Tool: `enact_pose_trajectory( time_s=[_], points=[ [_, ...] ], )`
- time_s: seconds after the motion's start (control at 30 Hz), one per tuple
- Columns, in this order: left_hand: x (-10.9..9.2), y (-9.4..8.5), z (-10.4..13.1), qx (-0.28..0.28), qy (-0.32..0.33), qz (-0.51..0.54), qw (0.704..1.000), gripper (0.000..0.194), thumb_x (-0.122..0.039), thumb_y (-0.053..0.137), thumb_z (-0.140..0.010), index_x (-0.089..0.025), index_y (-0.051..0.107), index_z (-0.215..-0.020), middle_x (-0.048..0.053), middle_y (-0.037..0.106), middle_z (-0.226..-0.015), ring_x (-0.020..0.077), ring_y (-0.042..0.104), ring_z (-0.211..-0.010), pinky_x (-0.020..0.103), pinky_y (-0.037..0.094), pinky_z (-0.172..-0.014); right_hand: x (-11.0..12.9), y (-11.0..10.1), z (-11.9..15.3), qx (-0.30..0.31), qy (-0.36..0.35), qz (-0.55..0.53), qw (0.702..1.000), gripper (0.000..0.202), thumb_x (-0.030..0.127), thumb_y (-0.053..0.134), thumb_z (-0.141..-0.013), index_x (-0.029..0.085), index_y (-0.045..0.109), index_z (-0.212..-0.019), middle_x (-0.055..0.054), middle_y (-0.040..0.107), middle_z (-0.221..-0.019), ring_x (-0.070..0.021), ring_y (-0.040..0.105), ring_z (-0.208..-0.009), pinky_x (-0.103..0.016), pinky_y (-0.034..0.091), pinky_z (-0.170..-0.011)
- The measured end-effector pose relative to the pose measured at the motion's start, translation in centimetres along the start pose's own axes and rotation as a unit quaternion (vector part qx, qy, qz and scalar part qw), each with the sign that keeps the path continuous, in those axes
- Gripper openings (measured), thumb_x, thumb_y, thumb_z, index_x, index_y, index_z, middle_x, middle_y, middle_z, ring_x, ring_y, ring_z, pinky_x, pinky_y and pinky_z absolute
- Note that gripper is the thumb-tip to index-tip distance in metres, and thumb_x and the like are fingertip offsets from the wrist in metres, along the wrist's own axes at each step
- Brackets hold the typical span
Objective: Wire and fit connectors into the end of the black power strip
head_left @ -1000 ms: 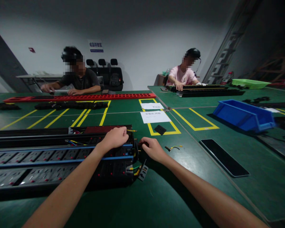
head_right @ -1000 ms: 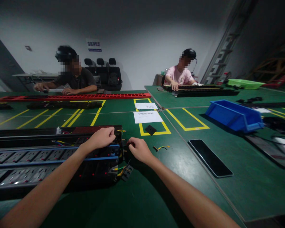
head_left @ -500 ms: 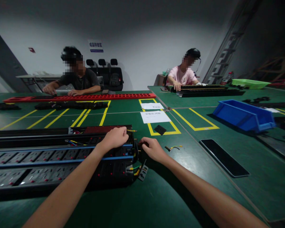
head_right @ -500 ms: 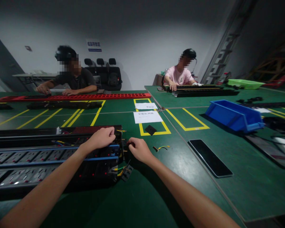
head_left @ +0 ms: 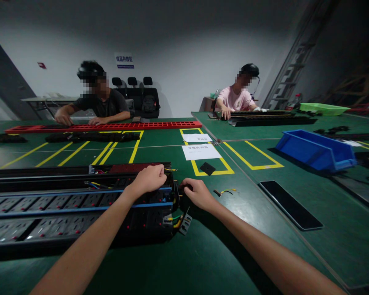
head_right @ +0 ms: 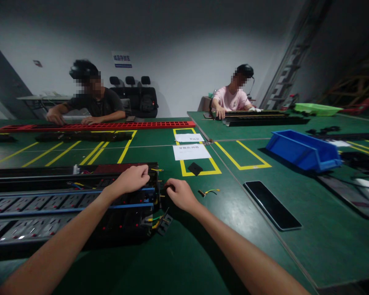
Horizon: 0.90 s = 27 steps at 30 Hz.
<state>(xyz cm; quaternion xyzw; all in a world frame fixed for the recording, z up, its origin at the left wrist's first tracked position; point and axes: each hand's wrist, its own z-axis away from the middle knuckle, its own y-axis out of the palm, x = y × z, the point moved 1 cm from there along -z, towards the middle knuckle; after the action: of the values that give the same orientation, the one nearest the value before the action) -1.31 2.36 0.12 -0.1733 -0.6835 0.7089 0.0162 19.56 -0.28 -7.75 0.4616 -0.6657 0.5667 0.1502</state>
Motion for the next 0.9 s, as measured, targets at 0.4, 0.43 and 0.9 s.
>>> enact_pose_trajectory(
  time_s=[0.4, 0.43, 0.9],
  points=[
    [0.10, -0.01, 0.06, -0.002, 0.002, 0.008, 1.000, 0.009, -0.026, 0.048, -0.083, -0.022, 0.053, -0.077, 0.006, 0.068, -0.080, 0.0223, 0.061, -0.071, 0.034, 0.037, -0.063, 0.09, 0.02, -0.01, -0.007, -0.004, -0.002, 1.000, 0.026, 0.008, 0.049, -0.078, 0.021, 0.070, -0.083, -0.004, 0.073, -0.082, -0.0206, 0.067, -0.077, -0.028, 0.044, -0.070],
    [0.12, 0.00, 0.06, -0.002, 0.002, 0.008, 1.000, 0.009, -0.027, 0.048, -0.083, -0.022, 0.053, -0.077, 0.006, 0.068, -0.080, 0.0221, 0.060, -0.070, 0.033, 0.037, -0.064, 0.10, 0.01, -0.01, -0.008, -0.003, -0.002, 1.000, 0.026, 0.008, 0.049, -0.078, 0.021, 0.070, -0.083, -0.004, 0.073, -0.082, -0.0206, 0.067, -0.077, -0.028, 0.044, -0.070],
    [0.35, 0.28, -0.21, -0.004, 0.008, 0.004, 1.000, 0.010, -0.029, 0.047, -0.082, -0.023, 0.052, -0.076, 0.005, 0.067, -0.078, 0.0220, 0.059, -0.069, 0.032, 0.034, -0.061, 0.03, 0.04, -0.03, -0.006, -0.006, -0.002, 1.000, 0.026, 0.009, 0.048, -0.078, 0.019, 0.071, -0.084, -0.004, 0.073, -0.082, -0.0201, 0.066, -0.077, -0.028, 0.044, -0.070]
  ],
)
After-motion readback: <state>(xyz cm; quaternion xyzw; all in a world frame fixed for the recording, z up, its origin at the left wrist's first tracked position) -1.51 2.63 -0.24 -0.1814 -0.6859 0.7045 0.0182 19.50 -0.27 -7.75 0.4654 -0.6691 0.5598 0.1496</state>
